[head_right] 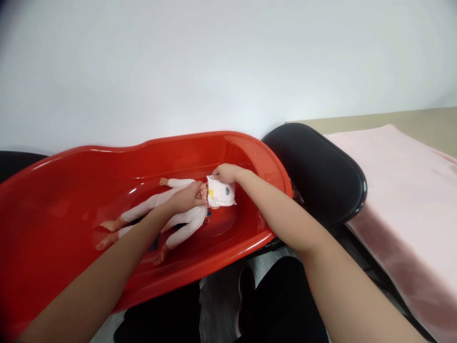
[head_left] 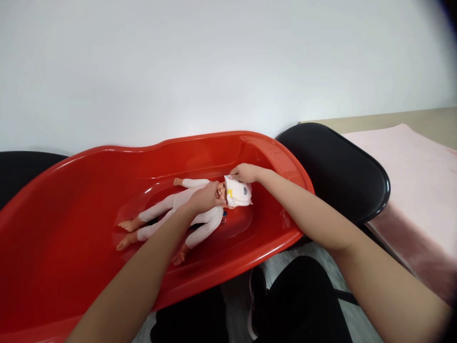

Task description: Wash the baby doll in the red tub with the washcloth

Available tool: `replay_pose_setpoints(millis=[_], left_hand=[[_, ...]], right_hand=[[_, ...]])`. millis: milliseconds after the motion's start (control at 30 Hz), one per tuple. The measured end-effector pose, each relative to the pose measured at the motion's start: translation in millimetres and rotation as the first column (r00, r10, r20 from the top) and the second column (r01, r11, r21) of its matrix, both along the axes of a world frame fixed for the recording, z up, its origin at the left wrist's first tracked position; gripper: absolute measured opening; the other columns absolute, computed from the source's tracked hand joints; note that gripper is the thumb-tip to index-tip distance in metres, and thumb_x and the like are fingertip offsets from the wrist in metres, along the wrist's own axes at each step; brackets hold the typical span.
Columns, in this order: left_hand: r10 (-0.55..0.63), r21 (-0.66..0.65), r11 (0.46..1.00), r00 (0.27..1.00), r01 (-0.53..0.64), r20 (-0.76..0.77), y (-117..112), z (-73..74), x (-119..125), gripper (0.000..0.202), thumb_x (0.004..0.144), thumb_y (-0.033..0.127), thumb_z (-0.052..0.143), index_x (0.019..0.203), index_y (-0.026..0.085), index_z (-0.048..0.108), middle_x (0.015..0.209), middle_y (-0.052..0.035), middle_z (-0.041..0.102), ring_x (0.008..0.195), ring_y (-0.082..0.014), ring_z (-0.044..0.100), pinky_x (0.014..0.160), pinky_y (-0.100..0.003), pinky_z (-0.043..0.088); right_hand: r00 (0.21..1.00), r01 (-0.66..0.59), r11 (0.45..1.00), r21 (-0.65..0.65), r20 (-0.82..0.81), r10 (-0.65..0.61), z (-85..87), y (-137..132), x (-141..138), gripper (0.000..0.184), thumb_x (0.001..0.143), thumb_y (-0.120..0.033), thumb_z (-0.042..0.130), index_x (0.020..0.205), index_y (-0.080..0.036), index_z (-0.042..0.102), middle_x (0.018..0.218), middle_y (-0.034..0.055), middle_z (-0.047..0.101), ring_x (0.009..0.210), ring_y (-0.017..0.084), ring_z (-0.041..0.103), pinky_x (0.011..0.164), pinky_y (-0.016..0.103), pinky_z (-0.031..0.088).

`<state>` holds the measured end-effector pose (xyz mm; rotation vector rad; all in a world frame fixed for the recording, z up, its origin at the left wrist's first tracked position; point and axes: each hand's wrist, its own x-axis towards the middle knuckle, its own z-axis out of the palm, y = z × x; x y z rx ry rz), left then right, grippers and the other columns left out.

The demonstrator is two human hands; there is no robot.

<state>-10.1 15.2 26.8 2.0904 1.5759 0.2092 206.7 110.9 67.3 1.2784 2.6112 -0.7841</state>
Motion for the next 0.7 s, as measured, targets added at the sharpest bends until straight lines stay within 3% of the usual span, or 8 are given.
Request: replay_pose_setpoints(millis=[100, 200, 333, 433, 533, 600, 700], left_hand=[[-0.025, -0.032, 0.999, 0.999, 0.026, 0.025, -2, 4.2, 1, 0.035, 0.085, 0.047, 0.070, 0.105, 0.025, 0.052, 0.113, -0.0106, 0.068, 0.105, -0.0347, 0.066, 0.088, -0.044, 0.050], [-0.024, -0.062, 0.998, 0.999, 0.025, 0.023, -4, 7.5, 1, 0.036, 0.085, 0.046, 0.068, 0.110, 0.025, 0.053, 0.114, -0.0120, 0.068, 0.108, -0.0380, 0.066, 0.090, -0.047, 0.050], [-0.014, -0.058, 0.998, 1.000, 0.015, 0.027, -3, 5.4, 0, 0.042, 0.085, 0.048, 0.067, 0.118, 0.026, 0.055, 0.118, -0.0130, 0.068, 0.113, -0.0403, 0.065, 0.092, -0.048, 0.050], [-0.029, -0.045, 0.999, 0.999, 0.030, 0.022, -1, 2.1, -1, 0.041, 0.085, 0.050, 0.067, 0.116, 0.027, 0.054, 0.116, -0.0117, 0.068, 0.113, -0.0384, 0.065, 0.091, -0.045, 0.051], [-0.031, -0.054, 0.998, 1.000, 0.031, 0.002, -1, 2.3, -1, 0.038, 0.086, 0.050, 0.066, 0.113, 0.026, 0.053, 0.115, -0.0116, 0.068, 0.110, -0.0371, 0.066, 0.088, -0.044, 0.051], [-0.026, -0.067, 0.997, 1.000, 0.025, -0.009, -2, 3.9, -1, 0.038, 0.086, 0.049, 0.066, 0.112, 0.026, 0.052, 0.115, -0.0118, 0.068, 0.109, -0.0368, 0.066, 0.087, -0.044, 0.051], [-0.029, -0.063, 0.998, 1.000, 0.028, -0.009, -2, 5.3, 0, 0.036, 0.086, 0.047, 0.067, 0.111, 0.026, 0.052, 0.115, -0.0101, 0.068, 0.108, -0.0349, 0.066, 0.089, -0.043, 0.050]], right_hand=[[0.992, 0.113, 0.970, 0.214, 0.027, -0.121, 3.1, 1, -2, 0.036, 0.107, -0.040, 0.051, 0.101, -0.019, 0.079, 0.107, 0.0092, 0.079, 0.087, 0.019, 0.067, 0.069, 0.027, 0.039], [0.992, 0.106, 0.956, 0.275, 0.035, -0.120, -1.3, 2, -5, 0.030, 0.104, -0.039, 0.057, 0.109, -0.018, 0.078, 0.115, 0.0119, 0.077, 0.096, 0.021, 0.068, 0.072, 0.027, 0.041], [0.990, 0.081, 0.982, 0.170, 0.100, -0.099, -5.5, 1, -5, 0.031, 0.102, -0.041, 0.061, 0.112, -0.016, 0.076, 0.113, 0.0129, 0.078, 0.090, 0.022, 0.069, 0.069, 0.028, 0.043], [0.989, 0.137, 0.983, 0.124, 0.041, -0.143, -2.5, 3, 0, 0.033, 0.102, -0.046, 0.061, 0.105, -0.016, 0.076, 0.106, 0.0128, 0.079, 0.086, 0.021, 0.071, 0.069, 0.027, 0.047], [0.981, 0.189, 0.979, -0.074, -0.027, -0.191, 0.0, 6, 6, 0.037, 0.098, -0.051, 0.068, 0.105, -0.016, 0.074, 0.096, 0.0102, 0.079, 0.076, 0.019, 0.071, 0.066, 0.026, 0.049], [0.991, 0.134, 0.978, -0.162, 0.006, -0.135, 0.2, 9, 8, 0.041, 0.091, -0.054, 0.075, 0.104, -0.015, 0.074, 0.092, 0.0080, 0.079, 0.073, 0.018, 0.071, 0.065, 0.025, 0.050], [0.985, 0.042, 0.985, -0.170, 0.170, -0.013, 0.3, 12, 9, 0.051, 0.082, -0.064, 0.081, 0.093, -0.014, 0.078, 0.087, 0.0071, 0.077, 0.073, 0.019, 0.069, 0.066, 0.027, 0.050]])
